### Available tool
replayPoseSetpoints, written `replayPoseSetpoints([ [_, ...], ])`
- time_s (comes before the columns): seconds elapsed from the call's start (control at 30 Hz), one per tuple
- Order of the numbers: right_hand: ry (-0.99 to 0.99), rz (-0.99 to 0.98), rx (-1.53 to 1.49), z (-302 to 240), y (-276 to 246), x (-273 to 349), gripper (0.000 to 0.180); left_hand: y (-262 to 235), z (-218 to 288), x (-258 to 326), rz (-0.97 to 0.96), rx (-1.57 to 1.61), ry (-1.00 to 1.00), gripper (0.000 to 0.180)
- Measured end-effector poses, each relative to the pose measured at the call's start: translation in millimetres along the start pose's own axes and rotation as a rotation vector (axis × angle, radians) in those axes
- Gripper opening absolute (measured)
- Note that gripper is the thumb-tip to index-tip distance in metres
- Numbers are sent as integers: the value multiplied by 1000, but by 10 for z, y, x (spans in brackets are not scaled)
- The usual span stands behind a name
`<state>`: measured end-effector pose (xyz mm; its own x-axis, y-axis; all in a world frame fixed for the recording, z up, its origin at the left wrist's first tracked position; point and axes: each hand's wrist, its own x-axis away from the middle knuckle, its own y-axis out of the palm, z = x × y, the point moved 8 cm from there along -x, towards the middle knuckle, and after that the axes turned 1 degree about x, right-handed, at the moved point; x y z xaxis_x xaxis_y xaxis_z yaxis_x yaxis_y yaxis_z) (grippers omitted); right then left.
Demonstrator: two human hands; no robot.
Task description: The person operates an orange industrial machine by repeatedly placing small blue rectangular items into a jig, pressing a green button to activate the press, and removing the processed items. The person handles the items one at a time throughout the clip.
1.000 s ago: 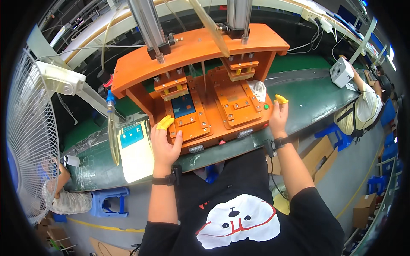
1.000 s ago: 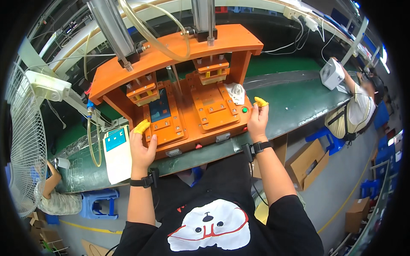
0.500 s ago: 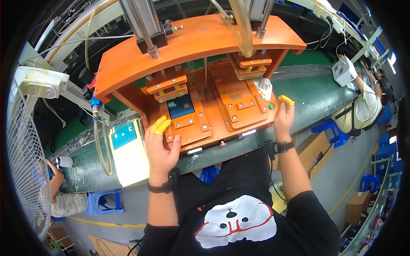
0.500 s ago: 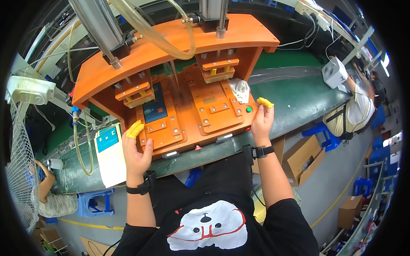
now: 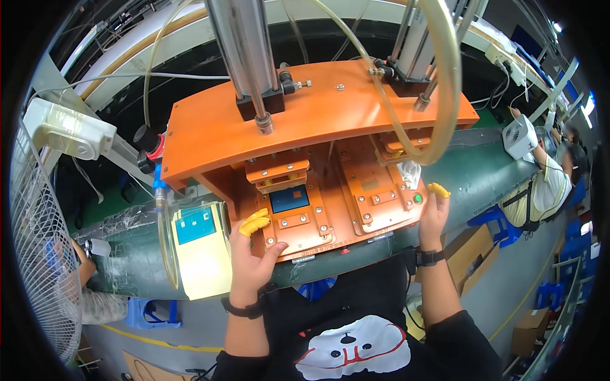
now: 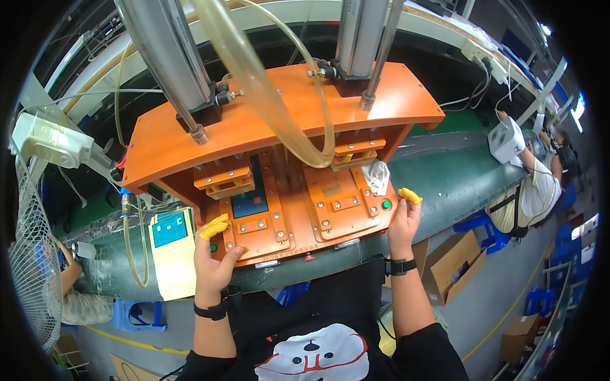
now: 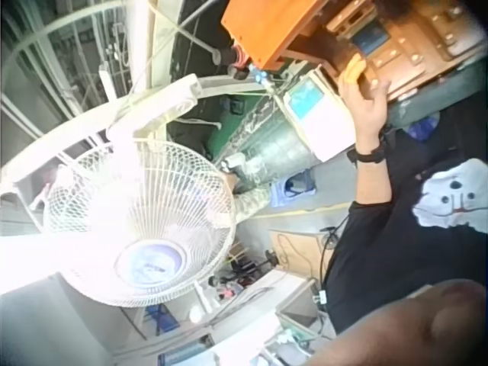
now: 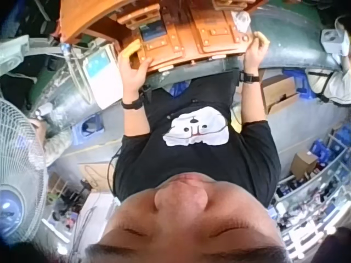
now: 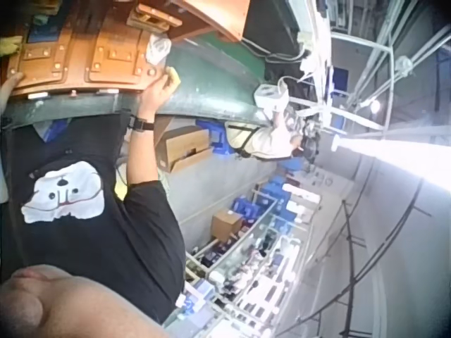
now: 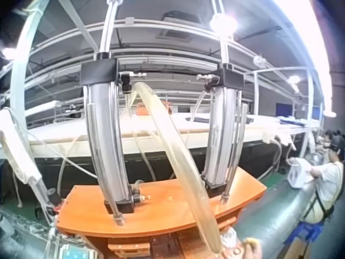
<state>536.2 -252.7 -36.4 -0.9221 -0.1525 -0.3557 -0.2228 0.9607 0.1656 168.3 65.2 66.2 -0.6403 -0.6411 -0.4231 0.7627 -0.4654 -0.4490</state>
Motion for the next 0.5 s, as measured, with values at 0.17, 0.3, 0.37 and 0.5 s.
replayPoseSetpoints([
  [0.17,157,-21,40,-6,-301,-56,33,11,8,-5,-5,22,-17,58],
  [0.3,117,56,424,367,-881,45,34,23,66,-30,1,-112,66,61],
  [0.37,21,-27,607,479,-950,208,31,40,126,-73,-1,-152,127,61],
  [0.5,-183,-153,1028,215,-556,347,39,16,158,-61,-48,-192,154,61],
])
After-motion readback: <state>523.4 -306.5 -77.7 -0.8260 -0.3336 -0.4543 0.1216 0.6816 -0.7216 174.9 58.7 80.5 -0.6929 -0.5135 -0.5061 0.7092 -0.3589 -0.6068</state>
